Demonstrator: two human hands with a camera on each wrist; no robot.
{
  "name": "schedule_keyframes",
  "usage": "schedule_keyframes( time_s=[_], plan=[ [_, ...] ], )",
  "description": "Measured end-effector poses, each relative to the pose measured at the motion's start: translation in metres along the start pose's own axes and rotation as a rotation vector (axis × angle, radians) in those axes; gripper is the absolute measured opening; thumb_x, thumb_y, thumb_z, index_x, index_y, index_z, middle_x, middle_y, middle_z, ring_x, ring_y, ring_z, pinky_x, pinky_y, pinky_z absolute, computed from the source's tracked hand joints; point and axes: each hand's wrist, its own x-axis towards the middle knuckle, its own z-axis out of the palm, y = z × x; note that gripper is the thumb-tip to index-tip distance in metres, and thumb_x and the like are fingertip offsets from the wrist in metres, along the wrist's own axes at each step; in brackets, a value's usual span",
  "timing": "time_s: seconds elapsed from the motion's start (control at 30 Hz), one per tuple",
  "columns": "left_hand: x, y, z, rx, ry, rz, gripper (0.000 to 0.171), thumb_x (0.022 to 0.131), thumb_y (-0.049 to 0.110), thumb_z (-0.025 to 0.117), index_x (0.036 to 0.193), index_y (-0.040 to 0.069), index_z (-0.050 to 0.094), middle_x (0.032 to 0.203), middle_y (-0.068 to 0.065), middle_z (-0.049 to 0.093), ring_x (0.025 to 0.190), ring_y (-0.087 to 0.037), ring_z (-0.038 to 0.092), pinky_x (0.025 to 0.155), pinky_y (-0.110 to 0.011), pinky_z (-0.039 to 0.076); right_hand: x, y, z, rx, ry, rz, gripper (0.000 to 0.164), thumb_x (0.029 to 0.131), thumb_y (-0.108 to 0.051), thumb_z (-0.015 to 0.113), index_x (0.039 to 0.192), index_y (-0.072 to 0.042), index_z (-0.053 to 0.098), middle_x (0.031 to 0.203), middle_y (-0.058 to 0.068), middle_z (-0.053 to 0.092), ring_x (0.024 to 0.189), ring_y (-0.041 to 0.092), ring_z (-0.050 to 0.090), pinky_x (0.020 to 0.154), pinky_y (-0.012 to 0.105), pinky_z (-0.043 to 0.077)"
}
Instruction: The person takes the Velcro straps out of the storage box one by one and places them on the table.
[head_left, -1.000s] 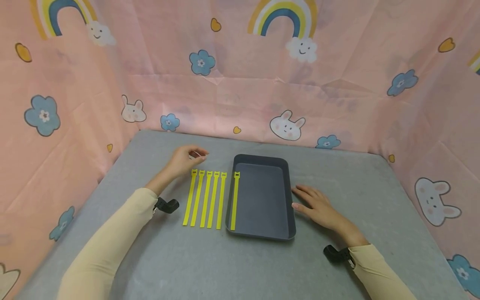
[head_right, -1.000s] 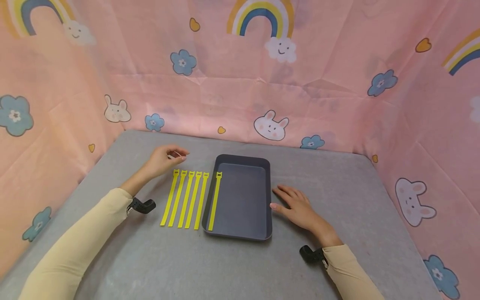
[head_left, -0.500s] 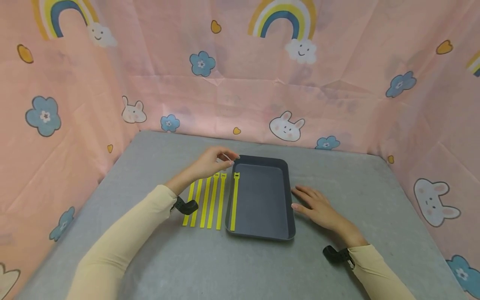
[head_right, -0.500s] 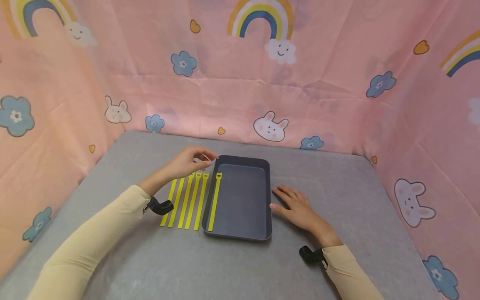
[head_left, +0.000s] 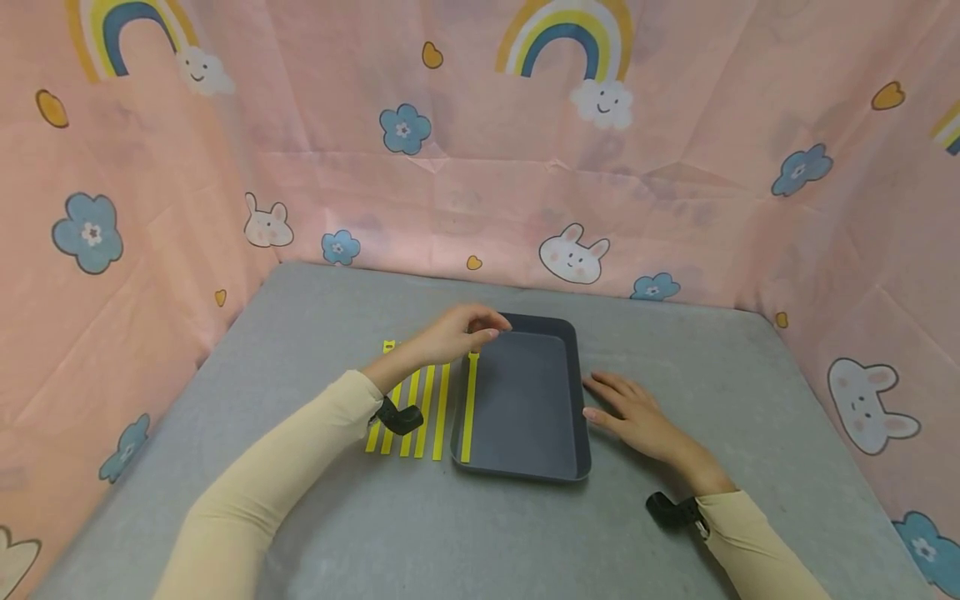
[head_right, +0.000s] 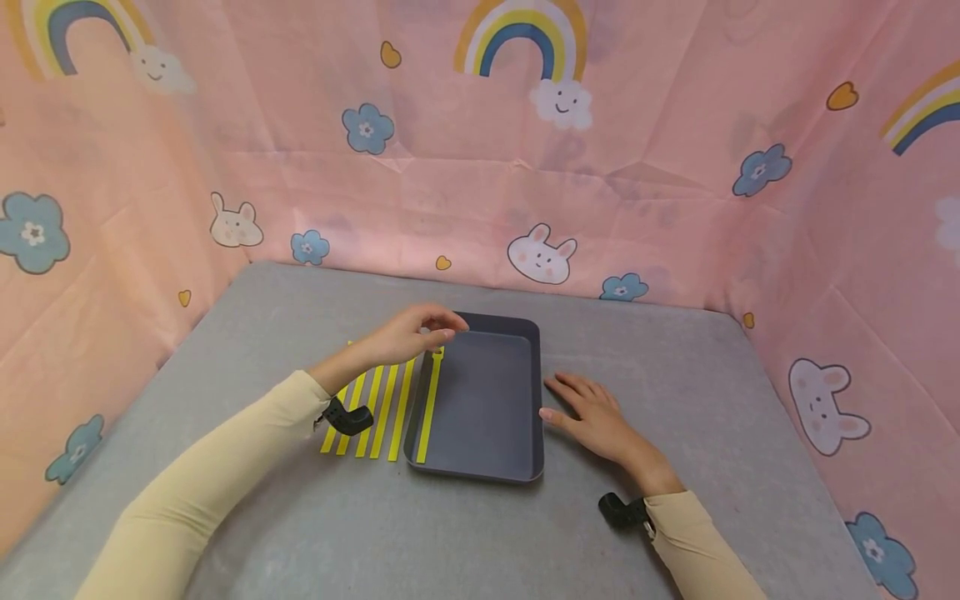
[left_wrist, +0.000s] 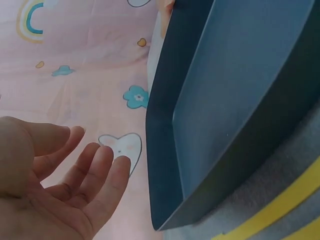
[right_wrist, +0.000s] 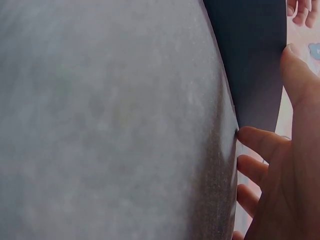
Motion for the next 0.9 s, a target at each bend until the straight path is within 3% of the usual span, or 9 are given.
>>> schedule_keyframes(
  time_s=[0.2,0.33,0.47,0.73,0.9],
  plan=[
    [0.004,0.002,0.006,0.029,-0.067,-0.019,0.032,0.106,0.018,0.046,0.134,0.007,0.059,0.133,-0.01,0.062,0.098,-0.03,0.063,0.076,-0.028,0.052,0.0,0.0,0.001,0.006,0.0,-0.002,0.064,0.101,-0.046,0.05,0.154,-0.013,0.036,0.162,0.019,0.027,0.147,0.05,0.018,0.111,0.073,0.011],
    [0.006,0.003,0.01,0.044,-0.125,-0.071,0.035,0.108,0.022,0.041,0.138,0.009,0.054,0.141,-0.01,0.056,0.119,-0.03,0.06,0.092,-0.035,0.052,0.0,0.0,0.001,0.008,0.001,-0.002,0.064,0.101,-0.045,0.051,0.154,-0.013,0.036,0.161,0.019,0.027,0.147,0.05,0.019,0.111,0.073,0.011],
    [0.007,0.005,0.015,0.036,-0.163,-0.134,0.037,0.108,0.023,0.038,0.141,0.009,0.051,0.146,-0.012,0.049,0.134,-0.028,0.05,0.107,-0.043,0.046,0.001,0.0,0.001,0.004,0.001,-0.002,0.064,0.101,-0.045,0.05,0.154,-0.013,0.036,0.161,0.019,0.028,0.147,0.05,0.019,0.111,0.073,0.012],
    [0.013,0.002,0.033,0.059,-0.26,-0.222,0.042,0.108,0.023,0.038,0.145,0.004,0.045,0.148,-0.017,0.046,0.138,-0.031,0.046,0.11,-0.043,0.044,0.001,0.0,0.0,0.0,0.004,-0.003,0.064,0.101,-0.046,0.051,0.154,-0.013,0.036,0.161,0.019,0.029,0.147,0.05,0.02,0.111,0.073,0.013],
    [0.017,0.002,0.041,0.12,-0.311,-0.258,0.048,0.107,0.032,0.042,0.148,0.007,0.042,0.152,-0.017,0.043,0.142,-0.031,0.043,0.113,-0.045,0.041,0.001,0.0,0.001,-0.001,0.006,-0.007,0.063,0.101,-0.045,0.051,0.154,-0.012,0.036,0.161,0.019,0.029,0.147,0.049,0.021,0.111,0.072,0.013]
  ],
)
